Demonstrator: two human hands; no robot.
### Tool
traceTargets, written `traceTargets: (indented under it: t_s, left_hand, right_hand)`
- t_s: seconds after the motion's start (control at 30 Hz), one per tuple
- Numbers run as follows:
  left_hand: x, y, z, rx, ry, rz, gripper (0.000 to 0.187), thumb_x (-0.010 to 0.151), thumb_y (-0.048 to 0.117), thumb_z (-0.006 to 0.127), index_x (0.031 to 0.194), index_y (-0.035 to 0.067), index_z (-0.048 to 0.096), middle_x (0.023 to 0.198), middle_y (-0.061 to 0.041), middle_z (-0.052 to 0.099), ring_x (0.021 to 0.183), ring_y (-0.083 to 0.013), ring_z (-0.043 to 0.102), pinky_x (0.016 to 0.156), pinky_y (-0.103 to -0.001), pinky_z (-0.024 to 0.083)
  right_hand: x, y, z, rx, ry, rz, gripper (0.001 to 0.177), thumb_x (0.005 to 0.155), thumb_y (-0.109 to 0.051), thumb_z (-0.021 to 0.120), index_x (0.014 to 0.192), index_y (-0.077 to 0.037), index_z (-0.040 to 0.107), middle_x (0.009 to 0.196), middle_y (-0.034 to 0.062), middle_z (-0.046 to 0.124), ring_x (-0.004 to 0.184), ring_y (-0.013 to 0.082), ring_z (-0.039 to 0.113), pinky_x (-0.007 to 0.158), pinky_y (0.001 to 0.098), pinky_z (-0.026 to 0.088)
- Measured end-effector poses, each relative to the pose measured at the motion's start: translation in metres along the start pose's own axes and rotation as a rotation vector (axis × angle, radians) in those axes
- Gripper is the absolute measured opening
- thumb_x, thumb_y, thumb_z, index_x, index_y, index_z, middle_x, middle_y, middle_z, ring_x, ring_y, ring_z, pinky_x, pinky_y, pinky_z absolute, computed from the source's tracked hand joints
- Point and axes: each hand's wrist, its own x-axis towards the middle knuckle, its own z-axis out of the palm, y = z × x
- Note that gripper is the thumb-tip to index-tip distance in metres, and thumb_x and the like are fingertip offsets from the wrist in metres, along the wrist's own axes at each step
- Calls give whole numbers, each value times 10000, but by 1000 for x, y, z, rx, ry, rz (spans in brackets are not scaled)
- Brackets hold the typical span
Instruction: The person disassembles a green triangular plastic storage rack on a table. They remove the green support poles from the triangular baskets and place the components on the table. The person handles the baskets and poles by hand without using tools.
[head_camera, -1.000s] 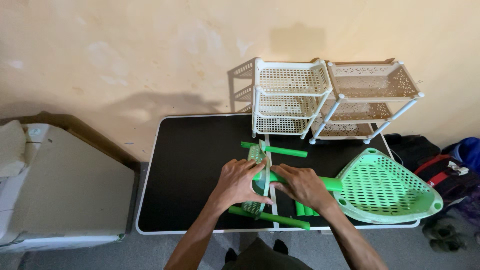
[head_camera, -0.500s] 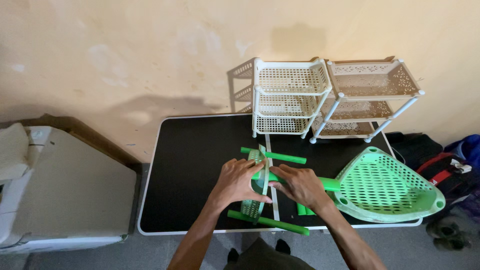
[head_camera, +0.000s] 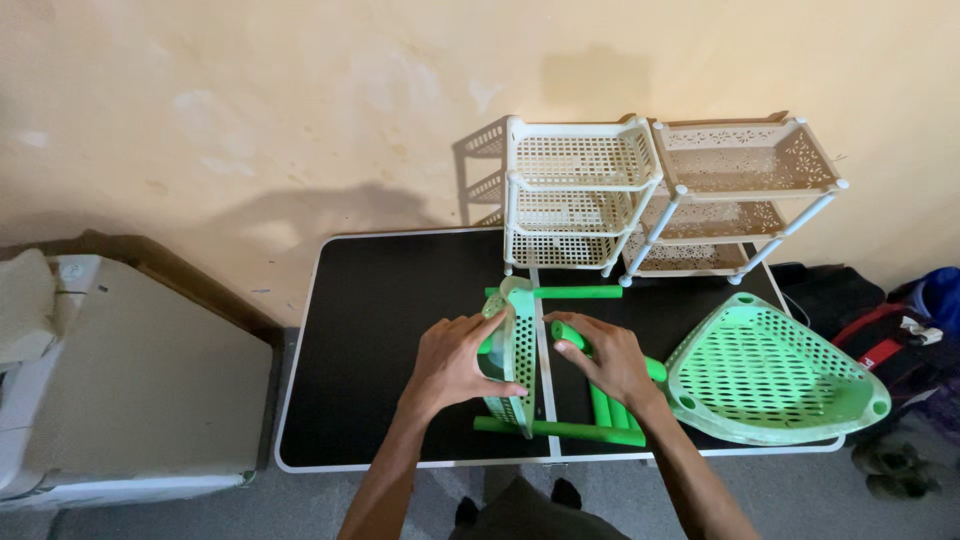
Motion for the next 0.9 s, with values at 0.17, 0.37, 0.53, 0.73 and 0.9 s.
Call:
traceTargets:
  t_s: [0.17, 0.37, 0.53, 0.73, 0.9]
  left_hand:
    - [-17, -15, -7, -48, 24, -73, 1211, 537, 814, 826, 1435, 32, 603, 923, -102, 706, 733, -215, 660, 691, -396, 493]
    - [-40, -42, 2, -128, 166, -148, 1049, 674, 768, 736, 1406, 27, 608, 901, -70, 706, 732, -210, 667, 706, -417, 494]
    - [-73, -81, 28, -651, 376, -385, 922, 732, 643, 727, 1402, 27, 580, 1087, -96, 756, 952, -217, 772, 907, -422, 631]
    - [-126, -124, 79, -1113, 508, -588, 898, 622, 122, 658, 1496, -9, 496, 1414, -173, 605, 1304, -281, 574, 1128, -407, 429]
    - [-148, -162, 121, -1476, 640, -676, 862, 649, 83, 556, 1504, -5, 492, 1417, -163, 616, 1297, -292, 585, 1105, -411, 455]
  right_hand:
    - [-1, 2, -9, -29, -147, 289, 452, 917, -487, 578, 1262, -219, 697, 1078, 78, 772, 708, 342, 718, 749, 463, 580]
    - [-2, -4, -21, 11, 7, -10, 403, 954, -441, 631, 1231, -157, 704, 1079, 77, 758, 733, 298, 716, 663, 430, 575]
    - [-11, -1, -52, -82, 41, 178, 465, 808, -389, 758, 1200, -142, 719, 910, 35, 731, 525, 192, 640, 550, 381, 546]
    - [-7, 1, -40, 17, 91, 179, 399, 835, -296, 778, 1191, -125, 722, 843, 36, 694, 581, 154, 655, 557, 358, 559]
    - [-5, -2, -16, 4, 20, 58, 380, 826, -275, 786, 1170, -124, 734, 880, 52, 714, 600, 173, 680, 584, 373, 572]
